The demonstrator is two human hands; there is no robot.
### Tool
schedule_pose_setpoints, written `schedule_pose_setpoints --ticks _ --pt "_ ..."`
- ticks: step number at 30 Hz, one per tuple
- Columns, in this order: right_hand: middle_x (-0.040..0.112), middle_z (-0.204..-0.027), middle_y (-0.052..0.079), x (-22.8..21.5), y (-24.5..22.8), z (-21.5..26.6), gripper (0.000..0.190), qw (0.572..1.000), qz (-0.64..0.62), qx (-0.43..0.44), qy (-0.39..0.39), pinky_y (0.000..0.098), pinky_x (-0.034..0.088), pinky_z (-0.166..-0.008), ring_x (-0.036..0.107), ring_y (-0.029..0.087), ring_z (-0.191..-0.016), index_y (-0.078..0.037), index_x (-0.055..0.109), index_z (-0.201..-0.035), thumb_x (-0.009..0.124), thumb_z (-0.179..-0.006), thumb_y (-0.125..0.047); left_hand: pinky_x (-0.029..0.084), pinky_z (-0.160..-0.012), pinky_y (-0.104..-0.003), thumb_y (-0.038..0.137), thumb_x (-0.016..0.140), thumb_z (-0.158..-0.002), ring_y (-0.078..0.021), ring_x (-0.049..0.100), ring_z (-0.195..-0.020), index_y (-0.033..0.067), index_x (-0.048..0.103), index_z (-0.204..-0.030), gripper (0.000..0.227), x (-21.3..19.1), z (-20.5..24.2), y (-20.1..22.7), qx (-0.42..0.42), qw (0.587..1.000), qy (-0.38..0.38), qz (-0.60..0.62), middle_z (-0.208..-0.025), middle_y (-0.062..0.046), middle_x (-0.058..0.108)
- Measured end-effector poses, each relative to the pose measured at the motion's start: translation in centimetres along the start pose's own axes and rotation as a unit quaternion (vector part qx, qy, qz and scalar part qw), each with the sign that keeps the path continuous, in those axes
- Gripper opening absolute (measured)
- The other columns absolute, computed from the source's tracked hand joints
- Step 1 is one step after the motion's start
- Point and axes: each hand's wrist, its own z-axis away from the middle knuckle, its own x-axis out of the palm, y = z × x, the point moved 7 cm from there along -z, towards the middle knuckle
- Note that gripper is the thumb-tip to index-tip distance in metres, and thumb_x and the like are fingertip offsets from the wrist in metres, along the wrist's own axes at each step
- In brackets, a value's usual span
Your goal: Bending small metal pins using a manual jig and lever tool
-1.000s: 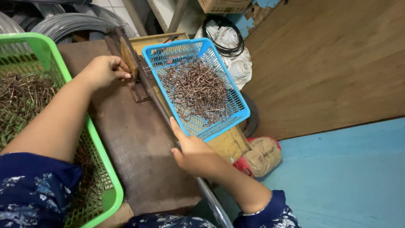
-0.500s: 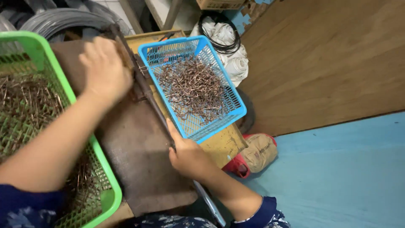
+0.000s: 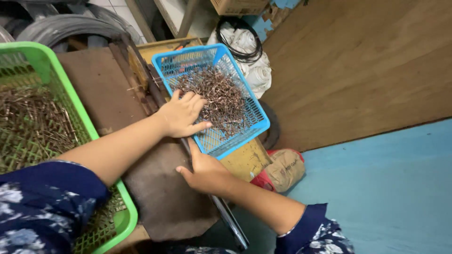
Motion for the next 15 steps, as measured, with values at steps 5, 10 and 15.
schedule_pose_setpoints --ticks 5,10,15 --pt "0.074 -0.124 0.028 1.5 0.2 -1.5 0.075 0.997 0.037 0.034 0.061 0.0581 0.056 -0.107 0.07 0.047 -0.123 -0.022 0.022 -0.171 0.056 -0.107 -0.039 0.037 -0.11 -0.061 0.077 0.026 -0.106 -0.0277 0.054 -0.126 0.0096 0.05 -0.143 0.08 1.4 -0.2 -0.6 0.001 0.997 0.077 0.0 -0.126 -0.011 0.058" --pt "0.076 -0.115 0.031 3.6 1.6 -3.3 0.062 0.994 0.026 0.039 0.101 0.0599 0.058 -0.101 0.074 0.049 -0.117 -0.019 0.027 -0.167 0.052 -0.111 -0.029 0.038 -0.107 -0.061 0.074 0.027 -0.106 -0.0274 0.056 -0.123 0.0102 0.055 -0.141 0.078 2.8 0.0 0.0 0.005 0.995 0.093 -0.041 -0.122 -0.01 0.061" --pt "0.079 -0.102 0.023 4.8 3.3 -5.2 0.066 0.989 0.069 0.037 0.126 0.056 0.063 -0.09 0.079 0.042 -0.104 -0.027 0.028 -0.167 0.055 -0.107 -0.031 0.04 -0.106 -0.062 0.071 0.034 -0.102 -0.0273 0.056 -0.122 0.013 0.057 -0.136 0.071 2.5 0.0 -0.3 -0.013 0.99 0.136 -0.032 -0.119 -0.008 0.06"
